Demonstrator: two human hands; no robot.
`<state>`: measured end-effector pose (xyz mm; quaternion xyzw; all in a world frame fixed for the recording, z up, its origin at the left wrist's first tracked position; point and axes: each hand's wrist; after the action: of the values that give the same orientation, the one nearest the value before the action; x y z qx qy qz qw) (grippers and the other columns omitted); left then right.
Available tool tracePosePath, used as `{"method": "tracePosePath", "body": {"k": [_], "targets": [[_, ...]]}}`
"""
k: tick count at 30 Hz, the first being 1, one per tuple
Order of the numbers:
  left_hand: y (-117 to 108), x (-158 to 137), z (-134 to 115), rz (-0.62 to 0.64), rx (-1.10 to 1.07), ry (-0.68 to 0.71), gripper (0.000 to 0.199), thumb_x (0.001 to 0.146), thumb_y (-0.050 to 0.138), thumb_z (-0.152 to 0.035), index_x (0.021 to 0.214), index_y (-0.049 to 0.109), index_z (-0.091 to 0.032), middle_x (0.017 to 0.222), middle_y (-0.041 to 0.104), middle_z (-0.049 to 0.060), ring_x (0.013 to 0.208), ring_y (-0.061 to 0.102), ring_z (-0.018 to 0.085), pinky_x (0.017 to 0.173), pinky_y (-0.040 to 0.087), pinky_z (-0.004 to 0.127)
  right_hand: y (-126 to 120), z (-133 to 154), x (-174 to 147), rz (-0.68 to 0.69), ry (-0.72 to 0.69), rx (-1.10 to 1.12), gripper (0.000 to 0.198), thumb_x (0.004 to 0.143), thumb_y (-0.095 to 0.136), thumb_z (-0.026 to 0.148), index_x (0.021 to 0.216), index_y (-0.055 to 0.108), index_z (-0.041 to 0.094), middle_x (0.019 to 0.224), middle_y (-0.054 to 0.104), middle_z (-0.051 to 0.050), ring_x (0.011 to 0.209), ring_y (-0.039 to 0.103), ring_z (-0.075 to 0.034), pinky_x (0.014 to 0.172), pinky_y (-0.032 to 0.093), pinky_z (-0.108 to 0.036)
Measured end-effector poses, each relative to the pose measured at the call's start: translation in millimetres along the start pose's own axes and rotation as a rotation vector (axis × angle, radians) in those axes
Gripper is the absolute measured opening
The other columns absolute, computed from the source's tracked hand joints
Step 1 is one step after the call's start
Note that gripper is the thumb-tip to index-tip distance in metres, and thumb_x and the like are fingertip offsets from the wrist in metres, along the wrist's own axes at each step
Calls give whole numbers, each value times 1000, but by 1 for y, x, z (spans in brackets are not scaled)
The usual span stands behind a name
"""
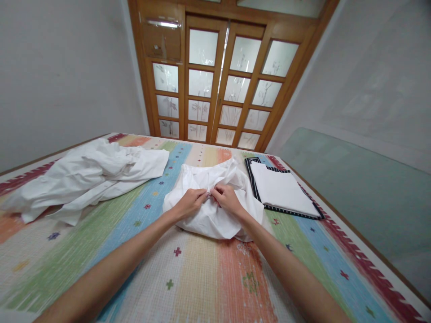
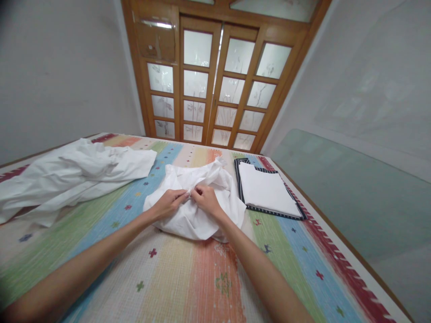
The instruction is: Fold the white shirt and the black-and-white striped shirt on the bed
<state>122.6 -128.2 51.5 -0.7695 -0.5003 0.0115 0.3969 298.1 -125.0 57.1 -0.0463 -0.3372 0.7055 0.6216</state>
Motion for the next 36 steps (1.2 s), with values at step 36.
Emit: {"method": "tracePosePath", "body": {"k": [36], "targets": [[-69, -15, -17, -584, 307, -35, 24, 86, 56, -35, 86, 73, -18, 76, 72, 0, 61, 59, 13, 62, 43, 22, -63, -17, 25, -618, 329, 502, 45, 82, 50, 64, 66, 47, 22, 51, 54, 1, 40, 49, -12, 36, 40, -23]]}}
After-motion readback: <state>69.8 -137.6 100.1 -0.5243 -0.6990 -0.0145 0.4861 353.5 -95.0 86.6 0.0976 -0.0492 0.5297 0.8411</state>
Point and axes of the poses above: each hand's wrist, its own x-axis towards the middle knuckle, its own y-axis out of the palm, z = x × y
